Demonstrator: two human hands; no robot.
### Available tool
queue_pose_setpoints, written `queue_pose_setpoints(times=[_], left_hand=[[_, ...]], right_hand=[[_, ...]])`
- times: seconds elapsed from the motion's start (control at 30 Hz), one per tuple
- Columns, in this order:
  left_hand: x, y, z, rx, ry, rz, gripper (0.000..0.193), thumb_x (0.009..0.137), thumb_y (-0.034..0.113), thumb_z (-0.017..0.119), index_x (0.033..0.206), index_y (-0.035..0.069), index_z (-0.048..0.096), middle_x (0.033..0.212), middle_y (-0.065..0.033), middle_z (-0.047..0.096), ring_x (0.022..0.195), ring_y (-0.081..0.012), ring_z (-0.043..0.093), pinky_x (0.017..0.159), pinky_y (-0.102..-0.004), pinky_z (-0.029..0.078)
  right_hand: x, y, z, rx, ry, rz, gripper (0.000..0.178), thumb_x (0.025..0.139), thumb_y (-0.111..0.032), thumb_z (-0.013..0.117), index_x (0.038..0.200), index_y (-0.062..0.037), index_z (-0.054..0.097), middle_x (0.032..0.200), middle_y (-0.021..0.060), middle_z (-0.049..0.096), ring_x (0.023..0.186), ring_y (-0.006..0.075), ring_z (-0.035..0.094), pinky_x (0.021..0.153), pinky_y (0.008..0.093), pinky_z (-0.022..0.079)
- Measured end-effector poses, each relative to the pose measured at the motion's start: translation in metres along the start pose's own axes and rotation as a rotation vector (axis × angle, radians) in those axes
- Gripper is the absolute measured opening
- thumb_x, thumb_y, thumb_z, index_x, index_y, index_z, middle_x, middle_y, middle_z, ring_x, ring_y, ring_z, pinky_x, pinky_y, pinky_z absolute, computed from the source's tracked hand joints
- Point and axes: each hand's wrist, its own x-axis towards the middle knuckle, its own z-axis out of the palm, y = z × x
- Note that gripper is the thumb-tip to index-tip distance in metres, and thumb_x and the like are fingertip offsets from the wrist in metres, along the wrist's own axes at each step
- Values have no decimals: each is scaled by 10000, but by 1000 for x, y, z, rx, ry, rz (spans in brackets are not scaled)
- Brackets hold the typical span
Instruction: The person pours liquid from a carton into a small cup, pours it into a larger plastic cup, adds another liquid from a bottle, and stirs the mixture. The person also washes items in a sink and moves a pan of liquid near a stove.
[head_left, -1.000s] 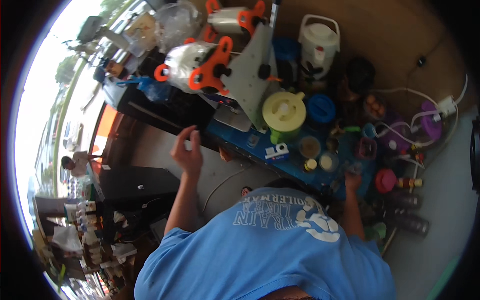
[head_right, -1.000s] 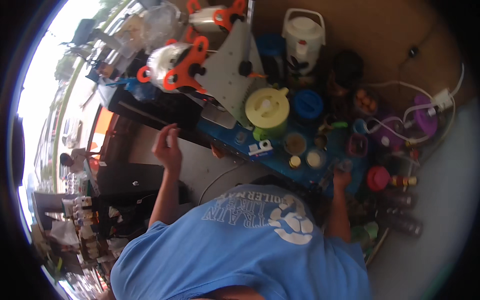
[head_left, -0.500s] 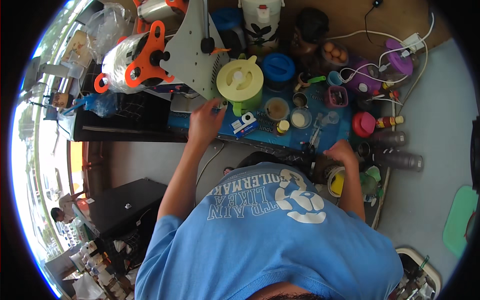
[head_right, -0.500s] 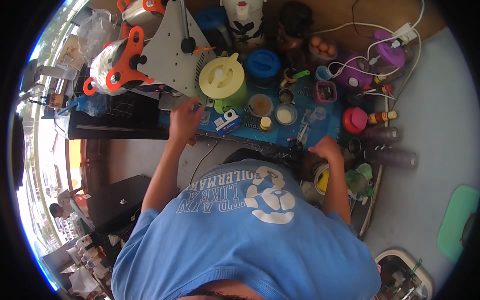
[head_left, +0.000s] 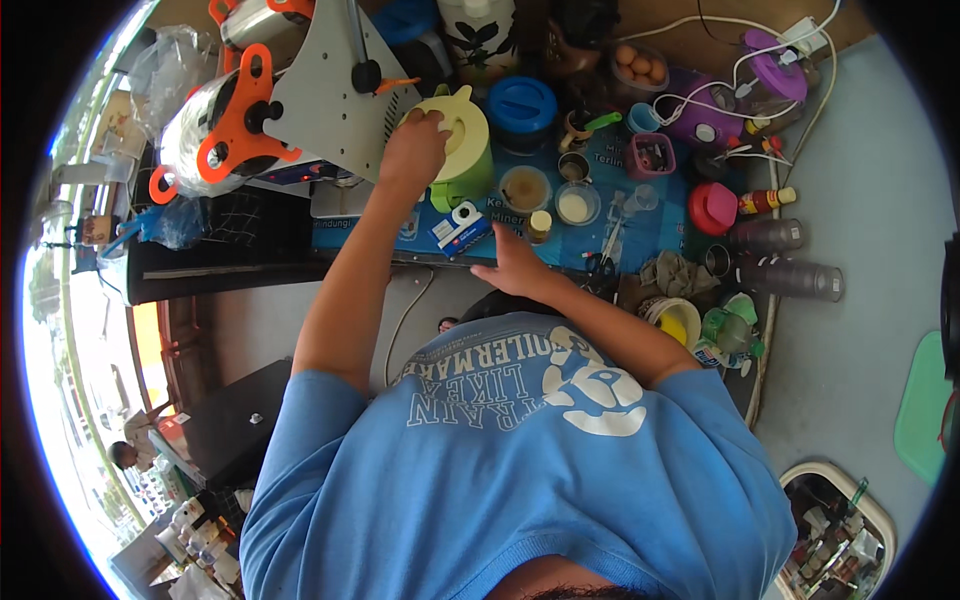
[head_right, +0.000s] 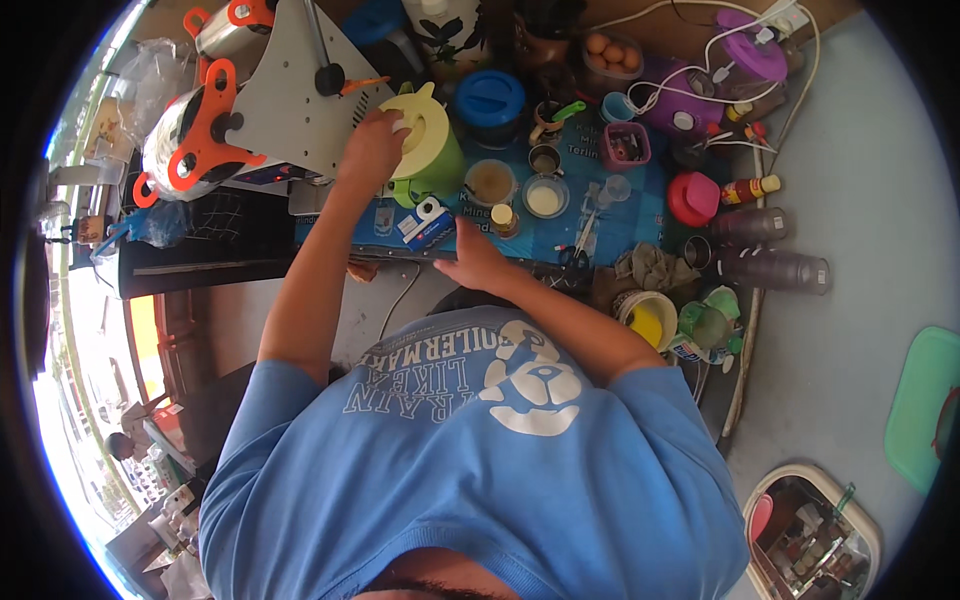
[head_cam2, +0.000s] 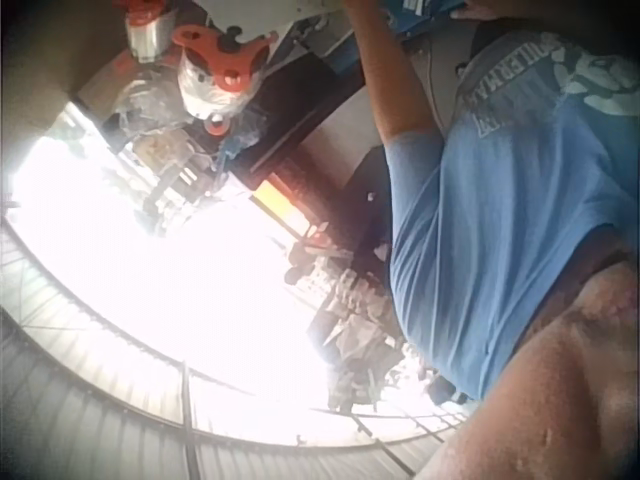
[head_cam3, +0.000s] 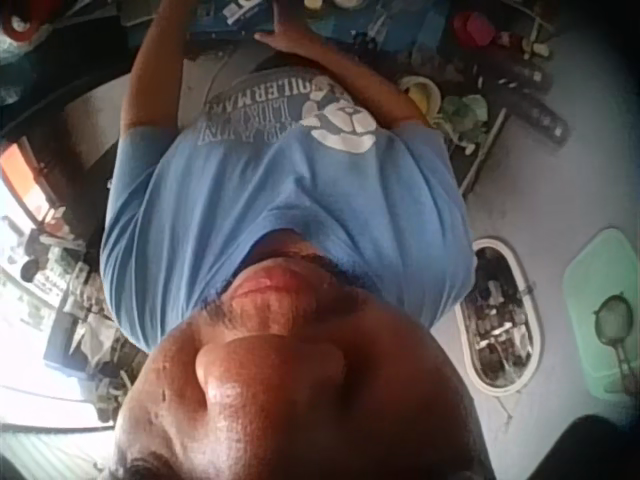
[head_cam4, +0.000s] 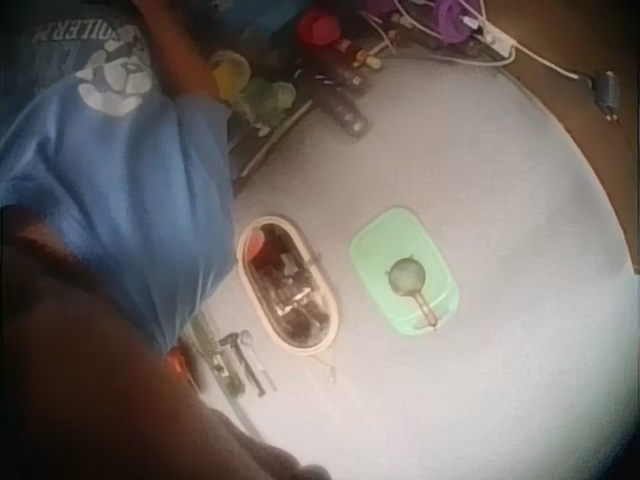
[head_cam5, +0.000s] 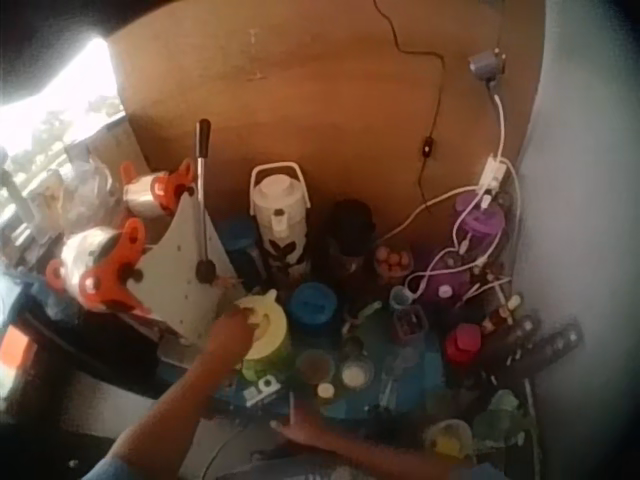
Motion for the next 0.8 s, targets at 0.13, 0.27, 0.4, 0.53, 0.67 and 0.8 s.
queue_pose_setpoints(times=[0.13,0.27,0.4,0.53,0.67,0.8], left_hand=[[-60,24,-19,-259,-63,3,301,862,106,731,1150,26,694,1042,-220,679,923,-391,694,806,-470,550],[-117,34,14,-237,-121,-52,313,855,109,732,1153,22,690,1038,-219,685,893,-413,684,785,-484,551],[-123,33,40,-174,-107,-128,304,861,130,730,1141,20,687,1021,-221,682,886,-416,683,775,-491,553],[-126,36,51,-141,-121,-175,280,873,151,715,1111,9,674,983,-222,675,886,-429,680,763,-500,556],[-127,36,59,-168,-79,-174,269,884,157,696,1100,0,662,974,-224,671,865,-429,683,745,-496,558],[-131,40,60,-138,-86,-175,193,893,154,676,998,-6,648,946,-217,657,822,-417,681,727,-489,561]], right_hand=[[29,11,19,57,233,-116,1076,749,-233,869,1514,122,201,1509,335,380,1387,438,449,1162,443,378],[43,11,22,243,219,-215,1100,680,-237,914,1521,57,269,1498,295,423,1378,427,461,1154,444,385],[53,14,27,307,228,-212,1050,625,-222,936,1495,-27,382,1437,243,503,1344,423,486,1130,450,402],[62,17,31,252,340,-282,882,612,-209,933,1365,-40,505,1297,218,574,1230,424,543,1052,474,439],[69,27,37,282,330,-311,748,622,-206,926,1243,-43,542,1206,199,591,1165,424,553,1007,486,441],[69,33,47,357,327,-267,650,654,-146,902,1187,-59,541,1137,167,616,1079,359,614,926,430,485]])
